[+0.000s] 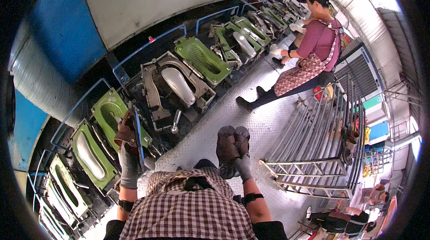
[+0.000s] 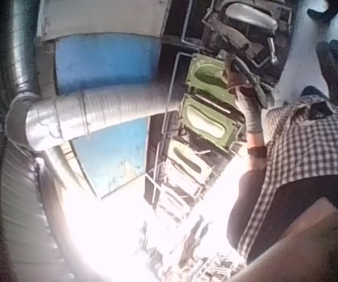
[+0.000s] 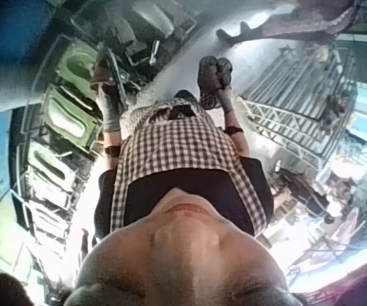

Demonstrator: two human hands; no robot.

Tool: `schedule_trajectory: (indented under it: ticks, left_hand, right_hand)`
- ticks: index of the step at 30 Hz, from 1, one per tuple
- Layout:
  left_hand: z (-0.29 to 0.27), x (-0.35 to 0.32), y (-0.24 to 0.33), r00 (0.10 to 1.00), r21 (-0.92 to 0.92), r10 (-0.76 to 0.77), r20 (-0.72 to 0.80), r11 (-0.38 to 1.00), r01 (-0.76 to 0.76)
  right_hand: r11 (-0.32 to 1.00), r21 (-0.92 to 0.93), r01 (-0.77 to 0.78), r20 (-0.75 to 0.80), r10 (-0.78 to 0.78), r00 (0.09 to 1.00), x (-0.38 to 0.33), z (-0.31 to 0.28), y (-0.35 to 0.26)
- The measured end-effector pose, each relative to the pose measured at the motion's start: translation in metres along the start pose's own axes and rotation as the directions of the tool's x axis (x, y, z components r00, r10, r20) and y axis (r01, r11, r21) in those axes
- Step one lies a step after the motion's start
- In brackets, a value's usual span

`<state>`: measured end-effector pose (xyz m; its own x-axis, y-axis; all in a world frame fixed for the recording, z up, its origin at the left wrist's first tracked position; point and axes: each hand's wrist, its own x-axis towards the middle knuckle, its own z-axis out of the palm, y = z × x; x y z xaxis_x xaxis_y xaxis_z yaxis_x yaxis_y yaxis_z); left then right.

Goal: Operating a sandal molding machine by placing blue insoles into molds and adding the upper straps.

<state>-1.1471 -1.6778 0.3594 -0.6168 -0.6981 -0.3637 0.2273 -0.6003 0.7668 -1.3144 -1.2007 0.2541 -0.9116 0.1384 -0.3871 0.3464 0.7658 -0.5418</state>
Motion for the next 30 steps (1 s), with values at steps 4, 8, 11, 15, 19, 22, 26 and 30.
schedule_trajectory:
  ticks: [4,8,11,15,19,22,26,30]
  left_hand:
    - [0.042,0.007,-0.014,0.984,0.434,0.094,0.154,0.888,-0.153]
    - [0.089,0.02,-0.031,0.998,0.079,0.049,0.034,0.996,-0.052]
    - [0.134,0.036,-0.053,0.995,0.144,0.097,-0.025,0.985,-0.093]
    - [0.237,0.059,-0.077,0.99,0.238,0.13,0.053,0.961,-0.139]
    - [0.348,0.09,-0.108,0.989,-0.026,-0.001,0.148,1.0,0.004]
    - [0.416,0.123,-0.142,0.999,0.258,-0.035,0.022,0.966,0.028]
    - [0.535,0.16,-0.183,0.995,0.18,-0.093,-0.026,0.979,0.096]
    - [0.614,0.233,-0.268,0.998,0.115,0.044,0.047,0.992,-0.049]
  right_hand:
    - [0.97,0.106,0.22,-0.008,-0.221,0.975,0.046,-0.012,-0.016]
    - [0.909,0.188,0.373,-0.051,-0.37,0.927,0.083,-0.04,-0.092]
    - [0.885,0.125,0.448,-0.029,-0.448,0.894,0.108,-0.078,-0.153]
    - [0.679,0.213,0.702,-0.219,-0.667,0.712,0.209,-0.089,-0.174]
    - [0.858,0.121,0.499,-0.043,-0.497,0.867,0.298,-0.12,-0.205]
    - [0.937,0.031,0.347,-0.032,-0.346,0.938,0.372,-0.141,-0.232]
    - [0.883,-0.154,0.442,-0.099,-0.459,0.883,0.455,-0.178,-0.277]
    - [0.767,-0.223,0.602,-0.142,-0.637,0.758,0.576,-0.195,-0.282]
